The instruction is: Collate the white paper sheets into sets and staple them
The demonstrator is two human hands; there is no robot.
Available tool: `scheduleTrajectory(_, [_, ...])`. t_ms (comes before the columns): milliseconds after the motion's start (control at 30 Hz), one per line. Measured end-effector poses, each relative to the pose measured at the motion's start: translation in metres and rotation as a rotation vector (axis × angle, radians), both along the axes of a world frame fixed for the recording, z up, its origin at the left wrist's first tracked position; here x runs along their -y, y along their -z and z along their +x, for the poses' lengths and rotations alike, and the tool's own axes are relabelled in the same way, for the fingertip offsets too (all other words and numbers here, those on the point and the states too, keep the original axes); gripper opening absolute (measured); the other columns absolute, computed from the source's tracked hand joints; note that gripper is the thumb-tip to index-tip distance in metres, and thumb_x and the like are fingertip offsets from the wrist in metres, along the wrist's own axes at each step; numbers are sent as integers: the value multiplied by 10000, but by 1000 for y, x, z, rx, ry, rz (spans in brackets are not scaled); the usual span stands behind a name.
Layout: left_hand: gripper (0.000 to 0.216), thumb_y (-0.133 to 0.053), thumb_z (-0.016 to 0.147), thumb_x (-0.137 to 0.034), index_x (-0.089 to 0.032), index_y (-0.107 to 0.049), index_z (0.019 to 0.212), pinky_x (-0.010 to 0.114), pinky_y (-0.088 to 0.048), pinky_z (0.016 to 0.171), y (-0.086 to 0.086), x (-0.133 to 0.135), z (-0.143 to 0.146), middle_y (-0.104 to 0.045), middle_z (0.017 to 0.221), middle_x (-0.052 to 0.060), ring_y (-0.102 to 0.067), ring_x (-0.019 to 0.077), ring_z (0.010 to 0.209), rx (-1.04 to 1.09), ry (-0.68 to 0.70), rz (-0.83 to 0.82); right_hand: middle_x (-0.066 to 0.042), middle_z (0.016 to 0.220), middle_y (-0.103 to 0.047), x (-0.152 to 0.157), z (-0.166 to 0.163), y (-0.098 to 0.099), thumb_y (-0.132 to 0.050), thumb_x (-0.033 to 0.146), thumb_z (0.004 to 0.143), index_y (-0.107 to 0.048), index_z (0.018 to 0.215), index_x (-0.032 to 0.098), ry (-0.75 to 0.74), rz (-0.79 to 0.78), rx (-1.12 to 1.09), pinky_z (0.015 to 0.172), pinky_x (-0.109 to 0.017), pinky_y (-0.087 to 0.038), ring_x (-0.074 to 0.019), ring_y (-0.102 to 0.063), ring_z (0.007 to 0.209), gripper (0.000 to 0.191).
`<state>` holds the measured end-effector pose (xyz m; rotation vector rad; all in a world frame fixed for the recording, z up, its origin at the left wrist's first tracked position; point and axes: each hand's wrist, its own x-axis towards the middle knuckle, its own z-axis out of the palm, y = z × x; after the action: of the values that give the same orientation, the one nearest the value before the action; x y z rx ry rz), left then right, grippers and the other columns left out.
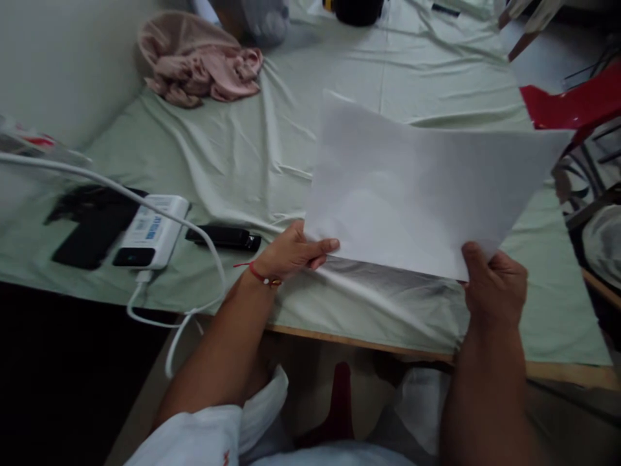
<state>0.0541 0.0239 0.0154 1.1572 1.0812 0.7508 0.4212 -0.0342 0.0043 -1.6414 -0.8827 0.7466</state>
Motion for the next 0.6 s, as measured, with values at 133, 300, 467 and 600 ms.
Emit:
scheduleTrajectory(133, [718,-1151,700,-644,-252,-560,587,239,-259,446,-6,-2,-1,-467,507,-53,-333,67,467,52,-54,2,32,660,-655,1,1,-5,-1208,688,589,-794,757,237,-201,-141,-158,457,-239,-390,-96,-453,535,635])
scheduleTrajectory(300, [741,-1094,789,-677,-229,-571,517,231,-204,460,-3,-5,-7,-480,454,-13,-351,61,459,-97,19,5,47,612,-617,0,5,-1,-1196,600,659,-783,729,236,-183,-120,-119,447,-202,-366,-82,-476,516,555])
scheduleTrajectory(467, [678,-1133,750,-688,-233,-633,693,196,-317,449,6,-5,-2,-589,522,-33,-448,72,467,-71,-41,-46,68,659,-651,1,0,-10,-1225,508,589,-751,701,236,-125,-22,-241,428,-184,-405,-20,-366,470,559])
scheduleTrajectory(600, [625,-1068,851,-713,-217,-689,817,194,-421,480,11,0,4,-812,716,62,-601,85,493,66,-38,-48,98,641,-600,4,3,-15,-1251,467,542,-694,672,231,-113,11,-333,419,-156,-407,4,-340,445,619])
